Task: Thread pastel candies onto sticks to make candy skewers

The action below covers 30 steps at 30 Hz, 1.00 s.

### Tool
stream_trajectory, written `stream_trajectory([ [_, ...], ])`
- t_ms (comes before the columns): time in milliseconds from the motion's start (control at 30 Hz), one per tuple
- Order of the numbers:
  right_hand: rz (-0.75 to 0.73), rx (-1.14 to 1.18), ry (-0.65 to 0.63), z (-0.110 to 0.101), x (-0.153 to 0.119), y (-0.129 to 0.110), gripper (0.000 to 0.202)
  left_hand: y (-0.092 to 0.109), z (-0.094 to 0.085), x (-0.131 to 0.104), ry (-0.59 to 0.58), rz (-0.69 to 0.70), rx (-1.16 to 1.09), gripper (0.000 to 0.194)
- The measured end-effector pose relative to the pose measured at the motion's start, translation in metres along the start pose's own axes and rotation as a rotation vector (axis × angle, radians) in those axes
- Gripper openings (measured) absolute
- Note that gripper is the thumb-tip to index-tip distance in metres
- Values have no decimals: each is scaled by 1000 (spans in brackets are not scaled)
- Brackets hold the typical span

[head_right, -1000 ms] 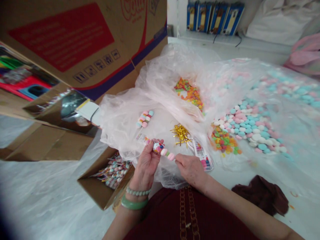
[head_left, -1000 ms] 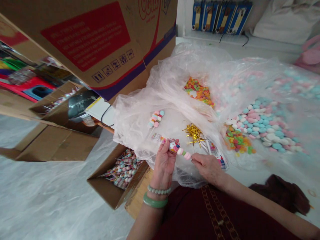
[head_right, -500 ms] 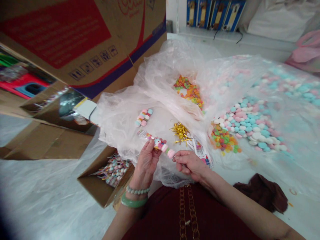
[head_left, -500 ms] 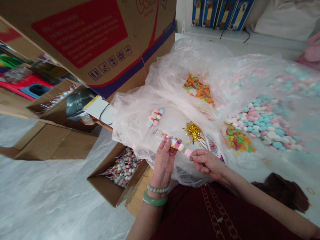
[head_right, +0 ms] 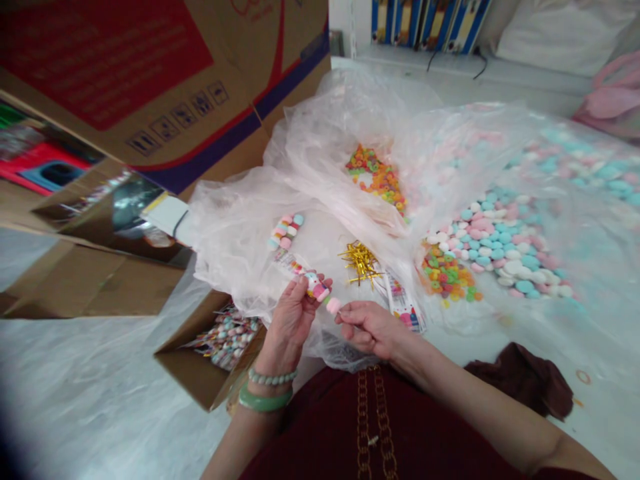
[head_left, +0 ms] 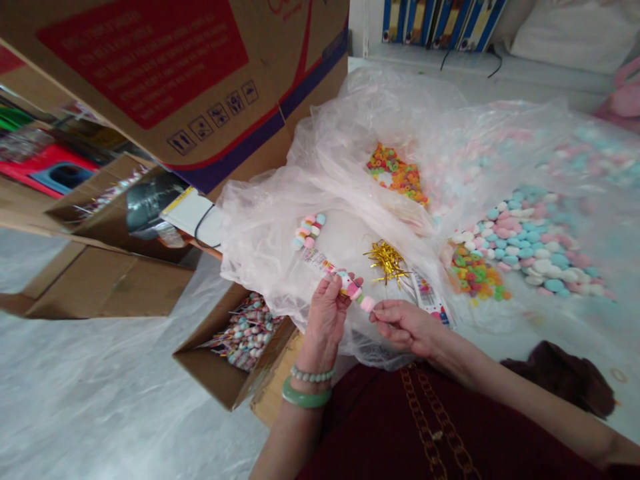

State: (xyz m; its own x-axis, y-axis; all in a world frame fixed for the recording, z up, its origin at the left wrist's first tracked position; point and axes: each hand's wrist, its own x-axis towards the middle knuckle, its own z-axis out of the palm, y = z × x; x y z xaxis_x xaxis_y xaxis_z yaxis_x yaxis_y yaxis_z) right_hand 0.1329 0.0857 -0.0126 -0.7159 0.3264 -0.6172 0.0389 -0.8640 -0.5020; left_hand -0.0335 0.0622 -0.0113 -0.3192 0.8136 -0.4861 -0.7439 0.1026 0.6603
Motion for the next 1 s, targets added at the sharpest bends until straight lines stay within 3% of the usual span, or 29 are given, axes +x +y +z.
stream_trajectory([
  [100, -269, -428, 293, 7, -1, 1, 15, 5, -1, 1, 56, -36, 45, 17],
  [167, -396, -727, 392, 7, -3, 0, 20, 10, -1, 2, 97, -68, 76, 13],
  [300, -550, -1127, 457, 3, -6, -3, 22, 21, 0, 0, 115, -88, 157, 13],
  [467, -607, -1315, 455, 4, -8, -2, 22, 22, -1, -4, 50, -71, 210, 23],
  [600, -578, -1119, 422, 11, -5, 1, 22, 14, 1, -6, -17, -86, 193, 27],
  [767, -247, -309, 210, 19, 4, 0, 16, 6, 4, -8, -126, -192, 135, 31],
  [833, -145, -102, 126, 20, 7, -3, 21, 5, 5, -9, -123, -195, 136, 29],
  [900, -128, -58, 110, 20, 8, -5, 25, 5, 5, -9, -111, -185, 141, 28],
  [1000, -265, -197, 201, 15, 7, -2, 23, 4, 6, -8, -75, -132, 110, 27],
])
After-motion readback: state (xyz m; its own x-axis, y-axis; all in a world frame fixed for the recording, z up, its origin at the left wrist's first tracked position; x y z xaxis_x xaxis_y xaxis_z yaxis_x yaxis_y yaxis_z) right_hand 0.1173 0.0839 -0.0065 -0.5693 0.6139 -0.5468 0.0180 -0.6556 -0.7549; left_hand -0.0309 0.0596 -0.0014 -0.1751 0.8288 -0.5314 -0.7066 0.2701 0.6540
